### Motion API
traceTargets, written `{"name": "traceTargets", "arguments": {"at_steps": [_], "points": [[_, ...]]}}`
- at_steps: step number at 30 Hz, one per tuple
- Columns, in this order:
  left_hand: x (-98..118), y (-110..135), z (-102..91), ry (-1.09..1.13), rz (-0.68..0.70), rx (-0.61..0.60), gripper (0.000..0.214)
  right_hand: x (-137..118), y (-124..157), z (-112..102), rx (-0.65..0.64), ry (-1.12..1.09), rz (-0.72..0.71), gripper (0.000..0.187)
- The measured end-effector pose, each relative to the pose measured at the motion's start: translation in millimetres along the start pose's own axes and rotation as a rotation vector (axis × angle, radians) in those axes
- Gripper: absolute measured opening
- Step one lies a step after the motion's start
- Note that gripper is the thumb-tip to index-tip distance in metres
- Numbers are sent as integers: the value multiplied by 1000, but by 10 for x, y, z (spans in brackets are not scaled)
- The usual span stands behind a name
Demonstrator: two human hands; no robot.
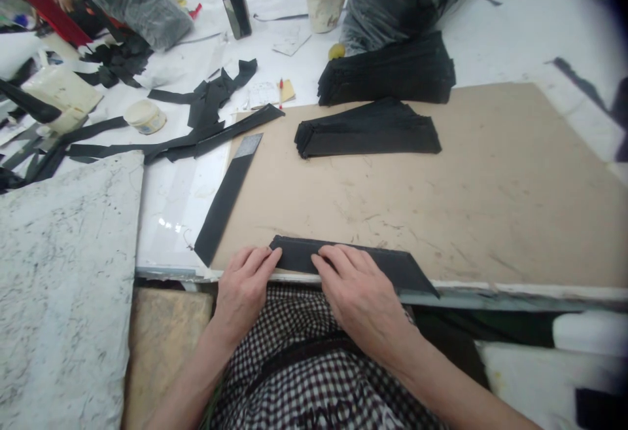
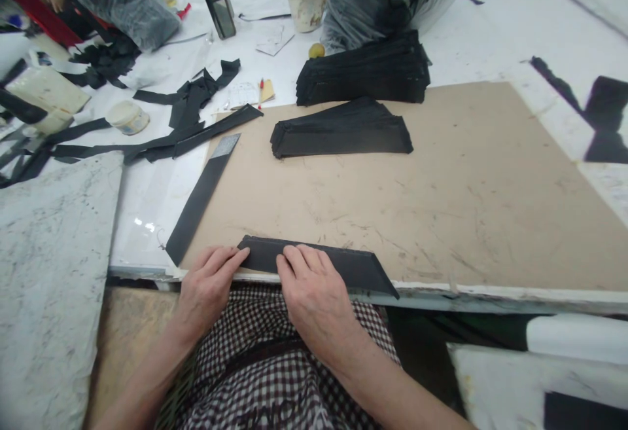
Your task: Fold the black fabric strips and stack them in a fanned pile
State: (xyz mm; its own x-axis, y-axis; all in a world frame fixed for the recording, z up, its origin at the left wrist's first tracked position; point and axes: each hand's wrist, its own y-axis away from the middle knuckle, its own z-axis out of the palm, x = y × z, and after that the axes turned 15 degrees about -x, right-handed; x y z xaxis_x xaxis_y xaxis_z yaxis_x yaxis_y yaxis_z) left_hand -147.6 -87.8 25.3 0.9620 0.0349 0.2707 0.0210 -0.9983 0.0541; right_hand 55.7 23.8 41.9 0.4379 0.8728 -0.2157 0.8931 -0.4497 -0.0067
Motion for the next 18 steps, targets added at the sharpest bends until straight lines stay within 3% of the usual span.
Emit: {"name": "traceTargets", "arguments": {"at_steps": [4, 8, 11, 18], "points": [[-65, 52, -73, 152, 38, 50, 32, -115, -207, 95, -31, -54, -130, 38], [-103, 79, -125, 360, -120, 176, 18, -141, -296, 205, -67, -57, -128, 37], [-89, 63, -93, 313, -240, 246, 13, -147, -279, 227, -60, -40, -120, 40], [6, -72, -52, 220, -293, 212, 5, -178, -268, 240, -5, -5, -107, 38]]}}
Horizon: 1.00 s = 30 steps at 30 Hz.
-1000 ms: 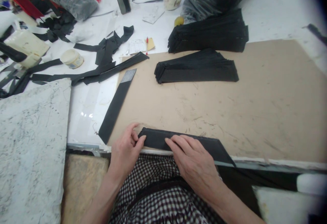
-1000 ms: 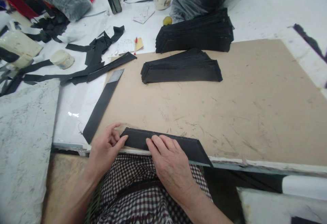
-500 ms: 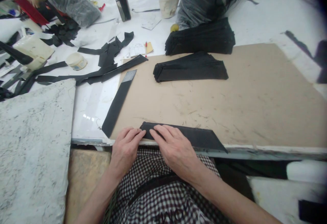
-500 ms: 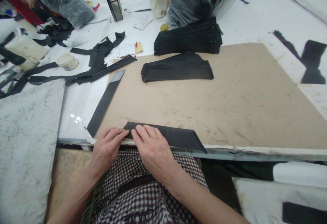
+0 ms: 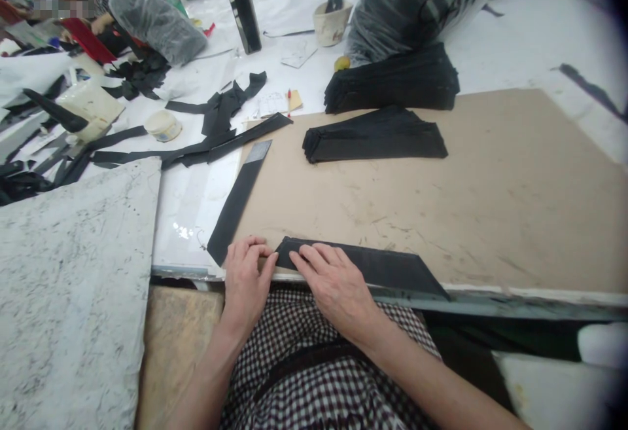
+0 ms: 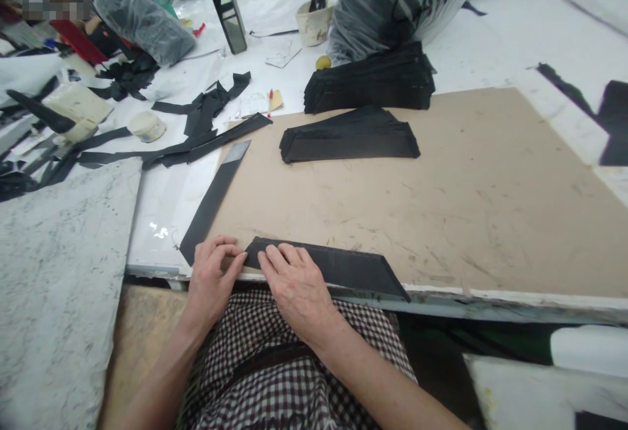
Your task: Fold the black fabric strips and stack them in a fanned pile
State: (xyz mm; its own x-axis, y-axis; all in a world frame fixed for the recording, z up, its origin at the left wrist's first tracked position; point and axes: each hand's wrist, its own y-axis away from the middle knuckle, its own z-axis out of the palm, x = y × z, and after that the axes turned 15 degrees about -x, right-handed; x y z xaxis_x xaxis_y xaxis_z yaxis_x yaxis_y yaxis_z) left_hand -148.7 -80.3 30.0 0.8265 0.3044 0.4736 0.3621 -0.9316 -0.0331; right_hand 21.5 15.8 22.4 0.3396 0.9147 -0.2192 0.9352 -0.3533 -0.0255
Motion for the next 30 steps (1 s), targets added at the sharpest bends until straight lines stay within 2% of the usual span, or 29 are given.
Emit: {"name": "traceTargets", "arguments": {"at_steps": [5, 9, 13, 15, 19, 23, 30], "points": [[26, -41, -15, 28, 24, -39, 10, 2, 4, 24, 21, -22, 4, 36], [56, -20, -27, 143, 31, -102, 13, 8, 6, 40, 26, -40, 15, 38], [80, 23, -75, 262, -53, -218, 13, 14, 5, 55, 28, -49, 18, 39], [74, 37, -88, 335, -99, -239, 11, 13, 9, 60, 30, -54, 20, 39], [49, 43, -41, 433, -153, -171, 32, 5, 21, 65, 31, -57, 25, 40], [46, 52, 52, 303, -143, -95, 32, 2, 25, 64, 18, -62, 32, 39], [71, 89, 111, 20, 84, 17, 26, 5, 16, 53, 18, -71, 29, 40]]}}
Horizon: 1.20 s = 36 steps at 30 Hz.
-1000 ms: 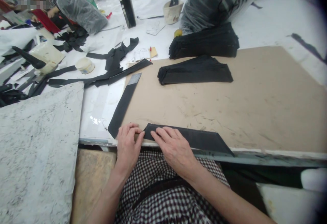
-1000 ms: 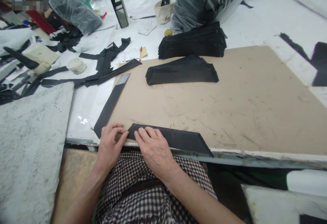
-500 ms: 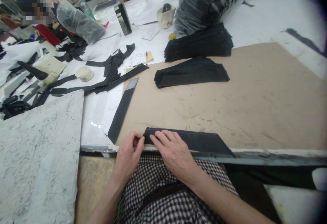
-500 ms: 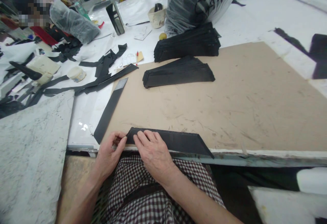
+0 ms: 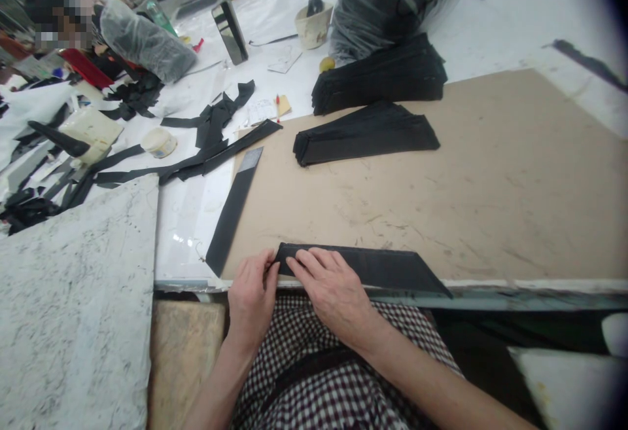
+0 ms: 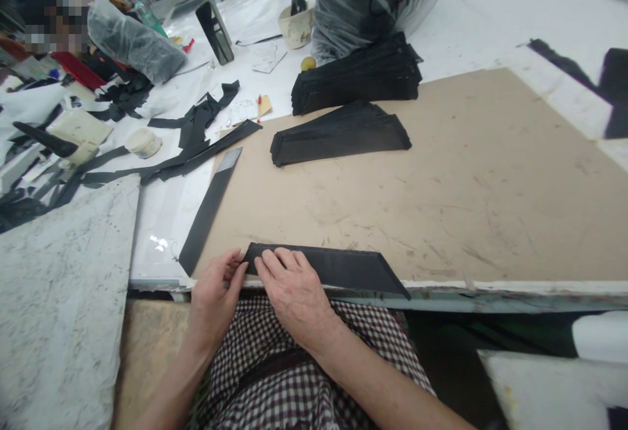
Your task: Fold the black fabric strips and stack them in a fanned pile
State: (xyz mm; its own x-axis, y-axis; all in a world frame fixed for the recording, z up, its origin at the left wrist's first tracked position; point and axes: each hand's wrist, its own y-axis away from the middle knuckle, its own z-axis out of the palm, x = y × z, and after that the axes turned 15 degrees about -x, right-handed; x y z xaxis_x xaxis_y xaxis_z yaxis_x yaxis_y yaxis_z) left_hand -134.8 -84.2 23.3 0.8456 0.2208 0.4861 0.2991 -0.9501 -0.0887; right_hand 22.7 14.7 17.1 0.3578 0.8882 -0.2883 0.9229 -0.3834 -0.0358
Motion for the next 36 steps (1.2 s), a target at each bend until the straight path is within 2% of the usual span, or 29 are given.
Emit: {"name": "traceTargets", "arguments": {"at_steps": [6, 10, 12, 15, 17, 22, 28, 33, 36], "points": [[-59, 46, 44, -139, 164, -7, 35, 2, 10, -5, 7, -4, 0, 40], [-128, 89, 24, -209, 272, -66, 45, 1, 15, 1, 13, -3, 2, 40], [-122, 70, -19, -139, 249, -98, 41, -2, 13, -2, 10, -3, 0, 40], [-80, -12, -76, 10, 111, -68, 36, -7, 9, -12, 3, -3, 7, 39], [-60, -75, -84, -10, 53, -44, 38, -11, 7, -19, 5, 1, 15, 37], [-75, -127, -20, -140, 121, -77, 30, -22, -1, -31, 17, 12, 19, 35], [-75, -82, -6, -216, 212, -86, 33, -25, -2, -41, 19, 15, 23, 35], [-40, -145, -12, -30, 106, -73, 25, -29, 2, -58, 12, 13, 25, 36], [-44, -181, 18, -64, 120, -84, 30, -31, -1, -69, 17, 9, 26, 35]]}}
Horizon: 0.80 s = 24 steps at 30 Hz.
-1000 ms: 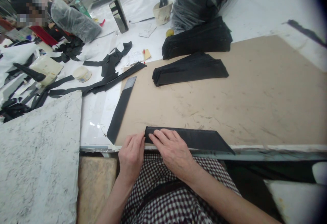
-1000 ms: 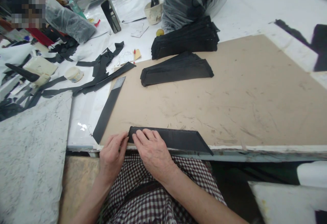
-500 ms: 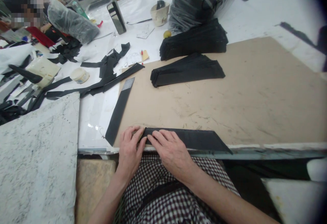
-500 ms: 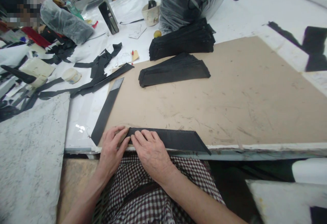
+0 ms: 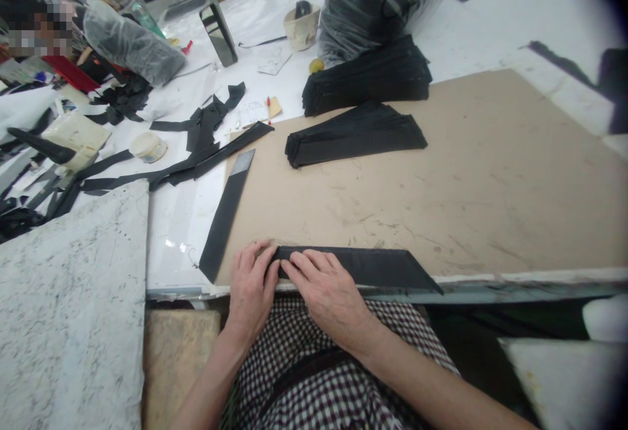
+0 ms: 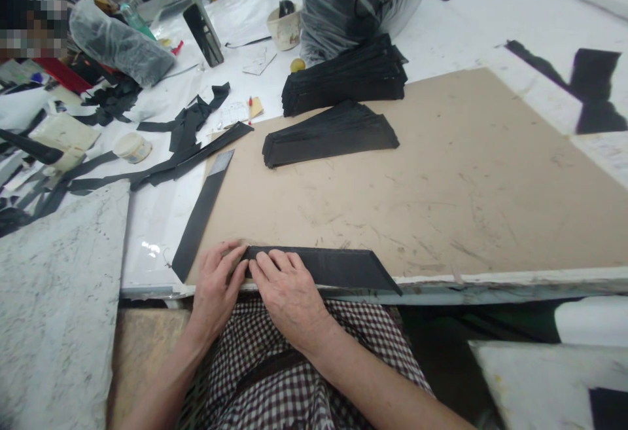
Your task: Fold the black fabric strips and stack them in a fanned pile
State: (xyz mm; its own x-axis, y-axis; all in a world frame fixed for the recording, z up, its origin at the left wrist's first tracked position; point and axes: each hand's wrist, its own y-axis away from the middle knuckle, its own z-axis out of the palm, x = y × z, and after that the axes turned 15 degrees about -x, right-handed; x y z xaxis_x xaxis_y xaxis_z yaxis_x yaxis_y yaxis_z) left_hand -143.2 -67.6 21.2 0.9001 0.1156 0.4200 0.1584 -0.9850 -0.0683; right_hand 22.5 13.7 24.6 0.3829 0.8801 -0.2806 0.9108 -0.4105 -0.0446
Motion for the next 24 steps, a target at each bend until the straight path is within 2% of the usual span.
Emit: {"name": "traceTargets", "arguments": {"at_steps": [7, 15, 19, 24], "points": [[-31, 24, 40, -215, 82, -46, 39, 6, 5, 19, -11, -2, 4, 34], [-44, -7, -12, -97, 67, -61, 36, -5, 14, 24, -1, 9, 11, 36], [-86, 149, -60, -30, 6, 23, 35, -10, 15, 22, -6, 1, 7, 37], [-86, 410, -9, -78, 52, 52, 37, -6, 17, 35, -8, -11, 3, 37]]}}
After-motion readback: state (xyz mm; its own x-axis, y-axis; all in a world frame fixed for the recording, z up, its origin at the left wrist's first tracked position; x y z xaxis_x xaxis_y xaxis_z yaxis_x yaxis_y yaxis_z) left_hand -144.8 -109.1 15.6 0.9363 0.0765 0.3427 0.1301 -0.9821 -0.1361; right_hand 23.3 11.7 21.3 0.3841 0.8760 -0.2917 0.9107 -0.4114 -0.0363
